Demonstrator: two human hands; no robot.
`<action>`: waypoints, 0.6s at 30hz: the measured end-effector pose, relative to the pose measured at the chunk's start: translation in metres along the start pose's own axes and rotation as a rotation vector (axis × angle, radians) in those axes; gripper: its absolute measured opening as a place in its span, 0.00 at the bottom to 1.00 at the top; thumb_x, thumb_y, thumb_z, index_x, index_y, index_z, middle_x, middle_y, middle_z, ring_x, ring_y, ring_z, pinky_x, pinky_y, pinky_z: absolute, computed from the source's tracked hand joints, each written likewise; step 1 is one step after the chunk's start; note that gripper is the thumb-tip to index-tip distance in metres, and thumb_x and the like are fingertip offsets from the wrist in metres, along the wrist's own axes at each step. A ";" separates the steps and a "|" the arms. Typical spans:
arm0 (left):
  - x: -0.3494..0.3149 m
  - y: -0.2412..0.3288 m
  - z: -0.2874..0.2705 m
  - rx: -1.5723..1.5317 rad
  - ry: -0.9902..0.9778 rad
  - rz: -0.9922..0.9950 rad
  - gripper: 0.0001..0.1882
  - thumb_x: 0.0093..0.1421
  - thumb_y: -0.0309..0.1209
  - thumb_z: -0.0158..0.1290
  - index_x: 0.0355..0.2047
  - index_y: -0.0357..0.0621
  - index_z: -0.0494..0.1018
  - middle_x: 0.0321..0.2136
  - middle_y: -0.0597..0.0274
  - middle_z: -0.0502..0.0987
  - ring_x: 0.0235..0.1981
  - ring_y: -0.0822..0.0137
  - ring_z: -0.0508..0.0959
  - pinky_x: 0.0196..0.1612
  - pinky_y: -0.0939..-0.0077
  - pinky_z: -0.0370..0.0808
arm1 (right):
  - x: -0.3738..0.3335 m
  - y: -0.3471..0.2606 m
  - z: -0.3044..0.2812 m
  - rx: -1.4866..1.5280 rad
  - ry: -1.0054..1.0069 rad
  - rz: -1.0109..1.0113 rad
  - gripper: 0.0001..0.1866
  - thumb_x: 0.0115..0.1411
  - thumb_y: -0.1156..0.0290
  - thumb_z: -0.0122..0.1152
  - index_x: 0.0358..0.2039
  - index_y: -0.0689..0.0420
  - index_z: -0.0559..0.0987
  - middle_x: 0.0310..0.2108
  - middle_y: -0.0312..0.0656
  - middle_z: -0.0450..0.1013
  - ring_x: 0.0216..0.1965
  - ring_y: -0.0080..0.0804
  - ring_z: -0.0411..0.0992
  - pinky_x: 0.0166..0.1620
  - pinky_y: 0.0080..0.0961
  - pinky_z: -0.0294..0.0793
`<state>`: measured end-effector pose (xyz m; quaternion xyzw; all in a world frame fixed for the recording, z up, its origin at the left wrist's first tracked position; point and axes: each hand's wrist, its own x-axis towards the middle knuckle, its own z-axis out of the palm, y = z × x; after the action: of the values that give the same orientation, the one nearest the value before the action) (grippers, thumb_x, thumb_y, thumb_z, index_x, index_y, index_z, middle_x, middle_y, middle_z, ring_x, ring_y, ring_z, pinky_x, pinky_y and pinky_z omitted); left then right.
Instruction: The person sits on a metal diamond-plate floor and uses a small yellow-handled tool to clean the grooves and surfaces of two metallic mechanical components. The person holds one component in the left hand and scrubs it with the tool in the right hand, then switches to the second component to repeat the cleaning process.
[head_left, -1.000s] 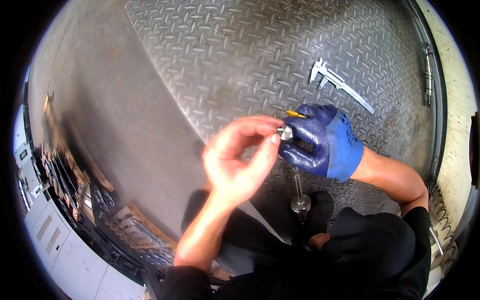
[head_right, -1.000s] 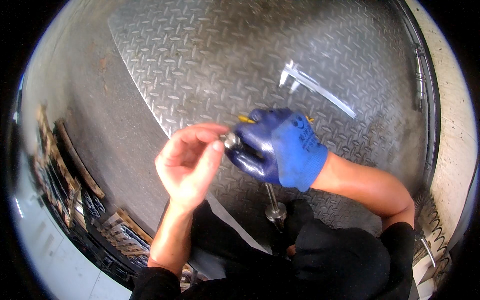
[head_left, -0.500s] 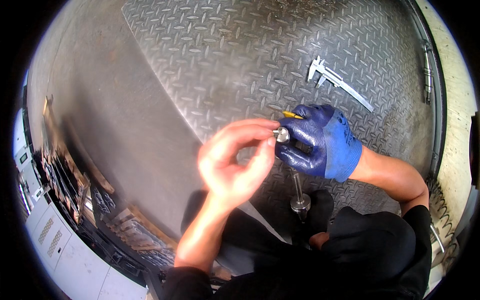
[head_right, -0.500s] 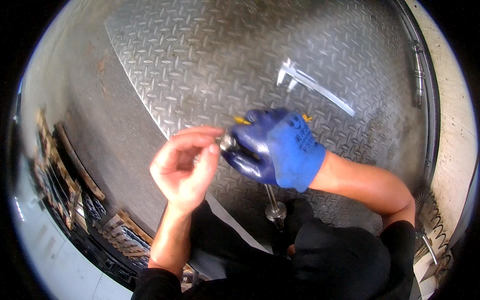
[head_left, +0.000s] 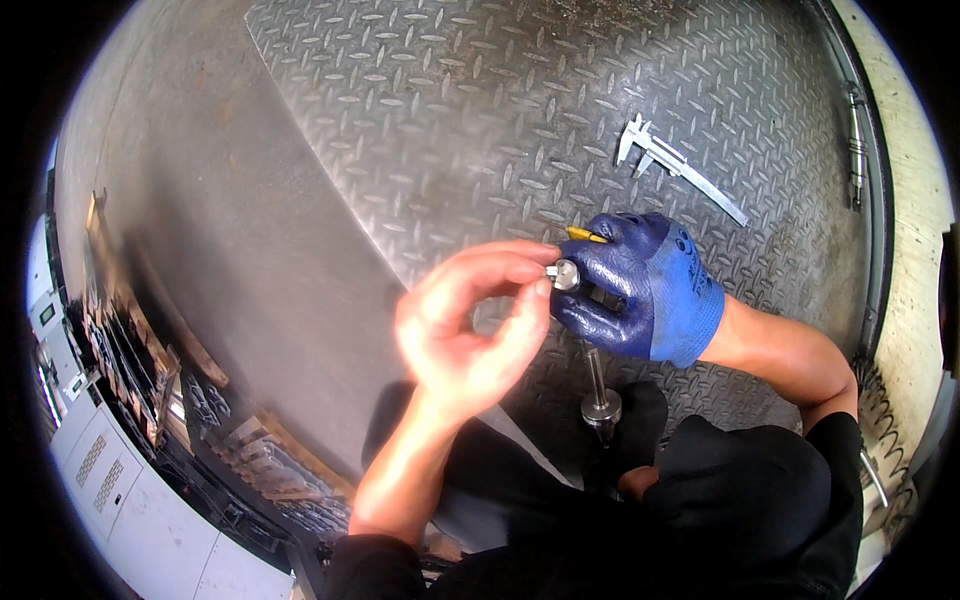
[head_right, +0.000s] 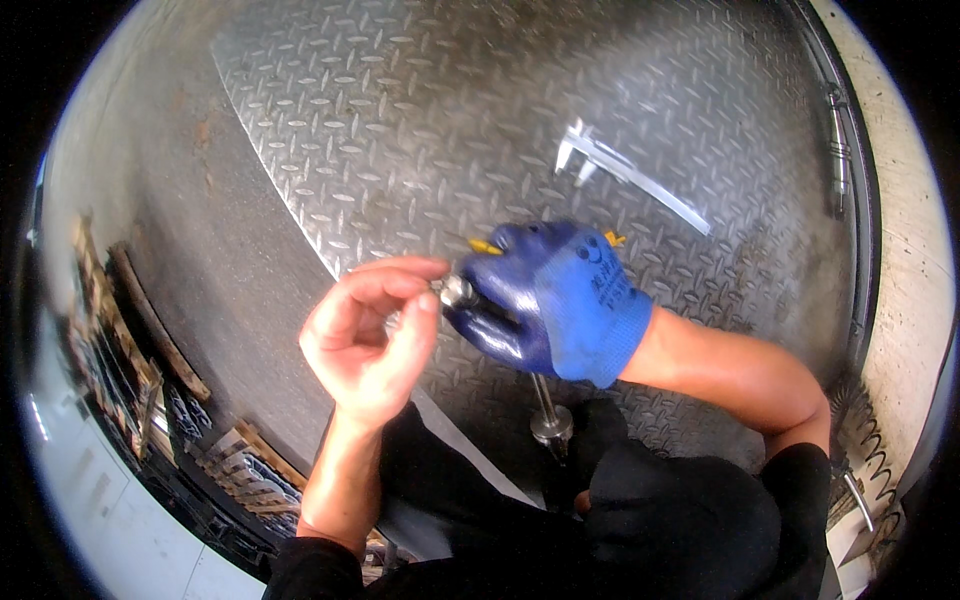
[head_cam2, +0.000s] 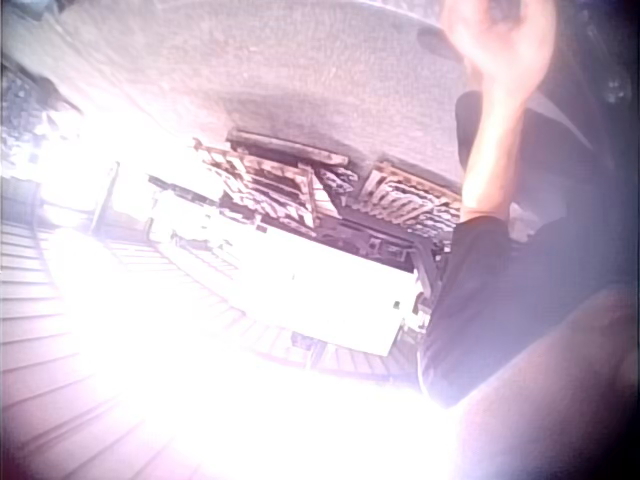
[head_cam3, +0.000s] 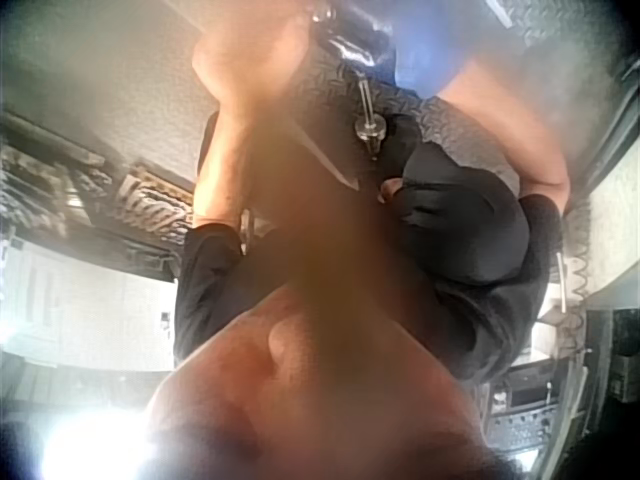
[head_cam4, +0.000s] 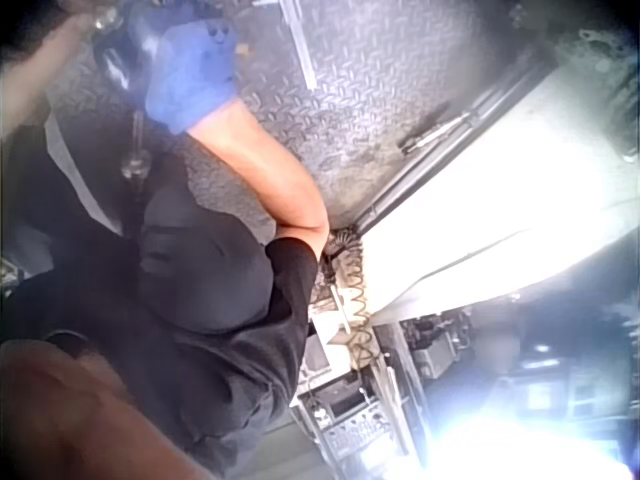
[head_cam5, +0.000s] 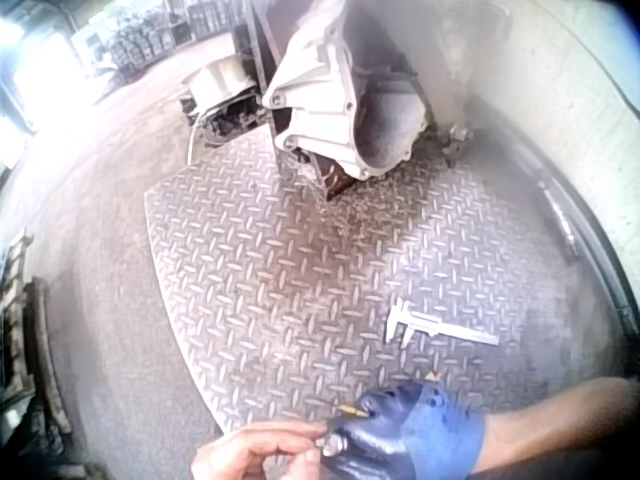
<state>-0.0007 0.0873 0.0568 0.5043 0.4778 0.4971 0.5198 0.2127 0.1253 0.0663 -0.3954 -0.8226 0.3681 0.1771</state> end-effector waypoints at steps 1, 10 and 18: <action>0.000 0.001 0.001 -0.015 0.001 -0.014 0.07 0.60 0.15 0.64 0.39 0.33 0.81 0.43 0.48 0.87 0.42 0.66 0.87 0.44 0.74 0.85 | 0.000 0.000 0.000 0.001 0.000 0.000 0.12 0.61 0.62 0.69 0.36 0.58 0.82 0.34 0.51 0.78 0.34 0.54 0.79 0.35 0.49 0.76; -0.002 0.004 0.005 -0.116 0.043 -0.104 0.12 0.61 0.14 0.63 0.46 0.34 0.81 0.46 0.49 0.86 0.44 0.66 0.86 0.47 0.73 0.85 | 0.000 0.002 0.000 0.011 -0.003 0.000 0.13 0.61 0.61 0.69 0.37 0.57 0.82 0.34 0.51 0.78 0.34 0.53 0.79 0.35 0.48 0.77; 0.006 -0.003 -0.011 0.012 -0.231 -0.080 0.18 0.58 0.18 0.68 0.50 0.38 0.84 0.46 0.55 0.82 0.44 0.66 0.83 0.47 0.73 0.84 | 0.000 0.011 0.001 0.111 -0.016 -0.065 0.14 0.60 0.61 0.72 0.40 0.56 0.82 0.34 0.49 0.78 0.36 0.52 0.79 0.38 0.47 0.76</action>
<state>-0.0111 0.0943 0.0536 0.5420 0.4372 0.4119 0.5878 0.2178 0.1295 0.0579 -0.3553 -0.8146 0.4104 0.2042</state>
